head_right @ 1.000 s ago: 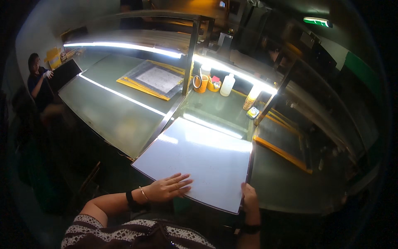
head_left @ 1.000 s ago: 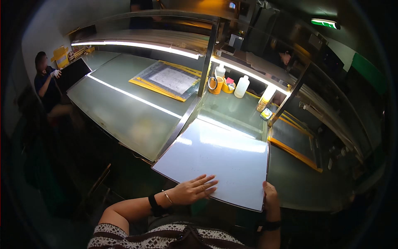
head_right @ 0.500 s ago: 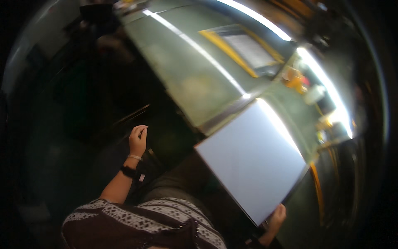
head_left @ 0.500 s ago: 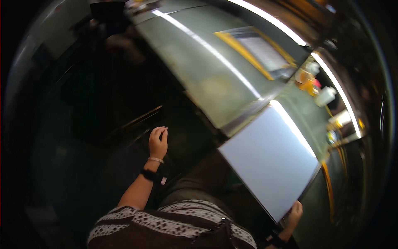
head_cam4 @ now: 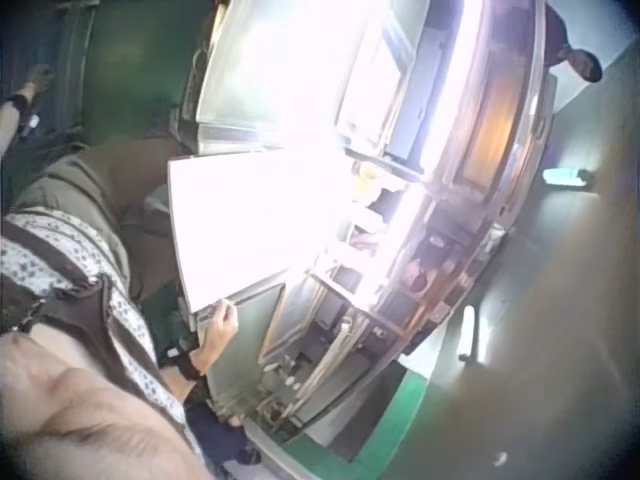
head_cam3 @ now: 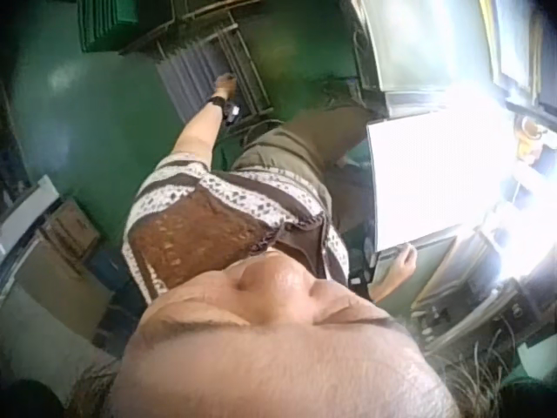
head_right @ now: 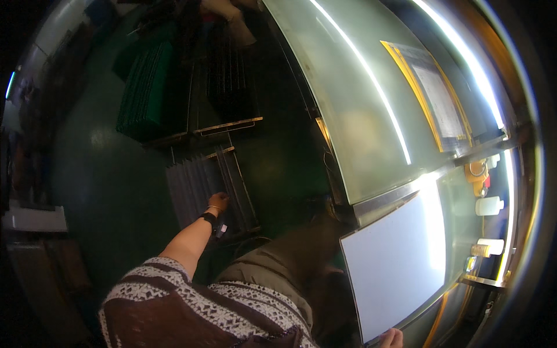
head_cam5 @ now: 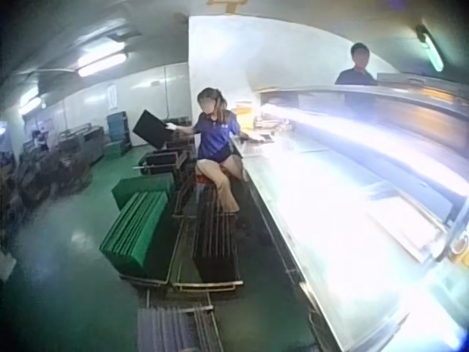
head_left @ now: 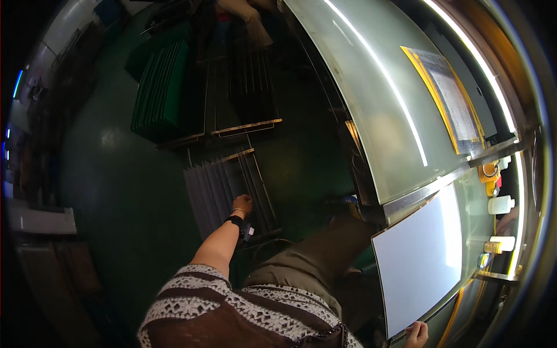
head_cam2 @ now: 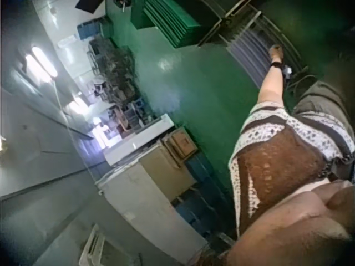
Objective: Inspecting and aligning film sheets on glass panels at a backlit workstation and organizing them into a storage rack.
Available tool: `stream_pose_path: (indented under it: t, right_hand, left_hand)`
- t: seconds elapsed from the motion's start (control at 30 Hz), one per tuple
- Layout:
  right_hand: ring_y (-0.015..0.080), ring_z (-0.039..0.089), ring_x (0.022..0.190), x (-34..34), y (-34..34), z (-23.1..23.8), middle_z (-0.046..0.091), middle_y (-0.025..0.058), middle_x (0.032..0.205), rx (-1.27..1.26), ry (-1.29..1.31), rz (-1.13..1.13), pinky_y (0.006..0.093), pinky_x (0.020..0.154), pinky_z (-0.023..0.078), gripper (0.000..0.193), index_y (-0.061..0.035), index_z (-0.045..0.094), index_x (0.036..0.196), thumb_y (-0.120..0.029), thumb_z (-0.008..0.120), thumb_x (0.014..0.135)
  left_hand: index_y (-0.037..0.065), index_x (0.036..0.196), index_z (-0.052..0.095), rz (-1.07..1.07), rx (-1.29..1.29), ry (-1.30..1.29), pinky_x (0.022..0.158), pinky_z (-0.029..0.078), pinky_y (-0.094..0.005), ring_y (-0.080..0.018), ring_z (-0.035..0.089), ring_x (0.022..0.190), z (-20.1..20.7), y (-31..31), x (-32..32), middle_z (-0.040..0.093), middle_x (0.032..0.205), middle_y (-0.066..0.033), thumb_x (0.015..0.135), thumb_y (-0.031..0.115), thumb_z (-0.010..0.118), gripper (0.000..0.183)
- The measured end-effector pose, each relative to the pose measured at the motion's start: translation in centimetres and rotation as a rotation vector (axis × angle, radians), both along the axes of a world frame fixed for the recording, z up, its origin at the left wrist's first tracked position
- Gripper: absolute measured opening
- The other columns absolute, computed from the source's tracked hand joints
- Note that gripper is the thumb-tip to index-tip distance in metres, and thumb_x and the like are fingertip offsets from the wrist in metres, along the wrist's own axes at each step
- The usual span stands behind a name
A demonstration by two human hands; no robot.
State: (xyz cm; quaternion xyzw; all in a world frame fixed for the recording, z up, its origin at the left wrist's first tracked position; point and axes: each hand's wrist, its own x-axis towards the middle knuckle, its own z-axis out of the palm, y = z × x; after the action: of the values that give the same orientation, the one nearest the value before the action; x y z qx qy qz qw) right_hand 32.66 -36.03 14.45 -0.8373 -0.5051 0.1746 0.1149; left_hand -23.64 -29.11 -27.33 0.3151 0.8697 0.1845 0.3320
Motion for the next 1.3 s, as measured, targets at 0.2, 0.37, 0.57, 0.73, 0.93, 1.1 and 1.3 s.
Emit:
stream_pose_path:
  t: [0.2,0.37,0.57,0.73,0.93,1.1,1.3]
  right_hand:
    - [0.0117,0.054,0.064,-0.9,-0.3,-0.4,0.058,0.0052,0.073,-0.029,0.2,-0.06,0.0247,0.058,0.047,0.019,0.0007,0.059,0.088,-0.016,0.052,0.093]
    - [0.0126,0.057,0.07,-3.2,0.4,0.2,0.06,0.0064,0.078,-0.043,0.2,-0.114,0.0248,0.062,0.048,0.018,0.0017,0.06,0.096,-0.013,0.05,0.094]
    - [0.0138,0.058,0.071,-6.3,2.3,0.8,0.062,0.0079,0.08,-0.097,0.253,-0.07,0.0258,0.064,0.049,0.018,0.0023,0.06,0.098,-0.011,0.049,0.094]
    - [0.0158,0.06,0.072,-7.3,2.9,1.0,0.063,0.009,0.079,-0.116,0.258,-0.045,0.0271,0.066,0.049,0.018,0.0025,0.06,0.101,-0.01,0.05,0.093]
    - [0.0179,0.061,0.074,-8.4,3.2,0.8,0.064,0.011,0.08,-0.106,0.226,0.064,0.0283,0.068,0.049,0.019,0.0036,0.061,0.102,-0.009,0.051,0.092]
    - [0.0185,0.061,0.073,-9.5,4.2,1.1,0.064,0.0123,0.079,-0.092,0.223,0.103,0.0287,0.068,0.049,0.018,0.0041,0.061,0.1,-0.008,0.051,0.091]
    - [0.017,0.06,0.073,-10.1,5.0,0.5,0.064,0.012,0.079,-0.086,0.291,0.173,0.0289,0.068,0.049,0.019,0.0023,0.062,0.103,-0.009,0.052,0.091]
  left_hand:
    - [0.005,0.101,0.063,0.177,-0.262,0.131,0.083,0.05,-0.041,-0.0327,0.062,0.096,-2.1,2.9,0.8,0.065,0.1,-0.0175,0.083,0.017,0.057,0.022]
    - [0.004,0.101,0.061,0.144,-0.341,0.152,0.082,0.051,-0.0414,-0.0327,0.063,0.096,-0.7,4.6,1.2,0.065,0.101,-0.0182,0.085,0.018,0.055,0.022]
    - [0.007,0.098,0.067,0.081,-0.457,0.15,0.078,0.053,-0.0379,-0.029,0.065,0.094,-1.6,6.3,0.9,0.066,0.102,-0.0143,0.087,0.021,0.056,0.021]
    - [0.001,0.093,0.068,0.081,-0.426,0.162,0.08,0.052,-0.0405,-0.0337,0.064,0.093,-2.8,6.5,0.2,0.065,0.098,-0.0213,0.084,0.025,0.057,0.028]
    - [0.006,0.089,0.07,0.031,-0.349,0.181,0.075,0.053,-0.0403,-0.0306,0.065,0.089,-4.1,5.2,-0.8,0.067,0.093,-0.0158,0.08,0.024,0.06,0.022]
    - [-0.001,0.075,0.067,-0.005,0.071,0.176,0.07,0.051,-0.0422,-0.0374,0.064,0.076,0.9,3.7,-1.4,0.064,0.074,-0.0206,0.071,0.017,0.058,0.02]
    - [0.002,0.058,0.055,0.081,0.324,-0.188,0.04,0.037,-0.0273,-0.0116,0.05,0.041,16.6,0.7,-4.7,0.051,0.047,-0.0053,0.076,0.014,0.062,0.023]
